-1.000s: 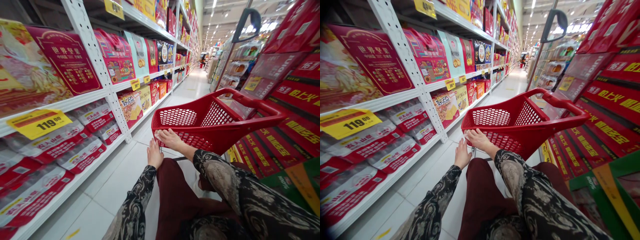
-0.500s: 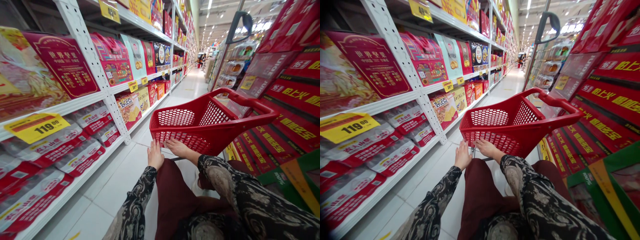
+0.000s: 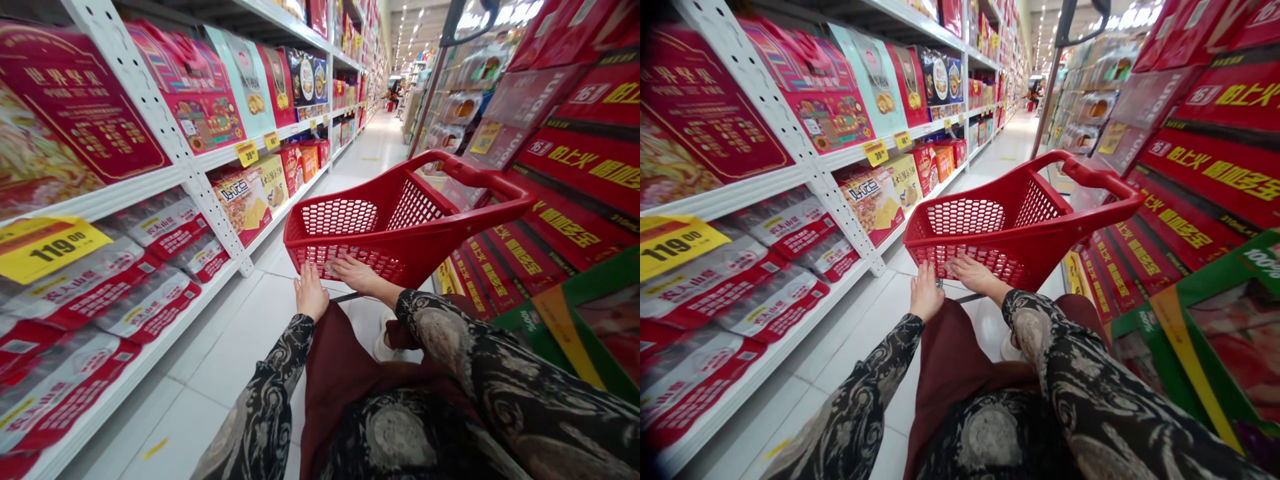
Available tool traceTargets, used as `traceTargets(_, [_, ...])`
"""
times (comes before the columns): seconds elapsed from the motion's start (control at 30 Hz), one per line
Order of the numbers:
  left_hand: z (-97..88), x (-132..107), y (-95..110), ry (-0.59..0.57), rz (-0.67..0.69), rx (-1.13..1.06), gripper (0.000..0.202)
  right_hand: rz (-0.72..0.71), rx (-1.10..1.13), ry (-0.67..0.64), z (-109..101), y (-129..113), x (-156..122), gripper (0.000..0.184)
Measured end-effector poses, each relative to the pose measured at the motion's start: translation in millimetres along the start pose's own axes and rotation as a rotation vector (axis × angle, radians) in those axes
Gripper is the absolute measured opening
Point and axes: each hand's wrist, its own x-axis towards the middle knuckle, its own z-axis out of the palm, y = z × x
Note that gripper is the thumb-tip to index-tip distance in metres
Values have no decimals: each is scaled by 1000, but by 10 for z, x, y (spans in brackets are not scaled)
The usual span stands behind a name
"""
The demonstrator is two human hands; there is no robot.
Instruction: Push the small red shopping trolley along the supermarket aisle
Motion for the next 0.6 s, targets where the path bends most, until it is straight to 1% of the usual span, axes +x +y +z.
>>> traceTargets(0.07, [13,-14,34,-9,7,2,74,-5,11,14,-67,10,-53,38])
traceTargets(0.1, [20,-16,48,-11,5,3,74,3,14,44,-133,32,-47,39])
traceTargets(0.23, [39,-3,119,-19,-14,14,76,73,8,209,-421,192,111,43])
traceTargets(0.3, [34,1,183,-32,-6,26,77,73,6,223,-470,262,157,43])
traceTargets(0.37, [20,-2,257,-40,16,44,77,51,4,189,-428,283,123,43])
traceTargets(0.47, [0,-20,349,-33,60,73,78,29,2,101,-265,213,-37,44])
traceTargets(0.53, [2,-35,388,-24,83,91,77,58,-1,48,-163,132,-156,43])
traceTargets(0.6, [14,-46,413,-23,95,104,76,93,-1,19,-124,65,-246,40])
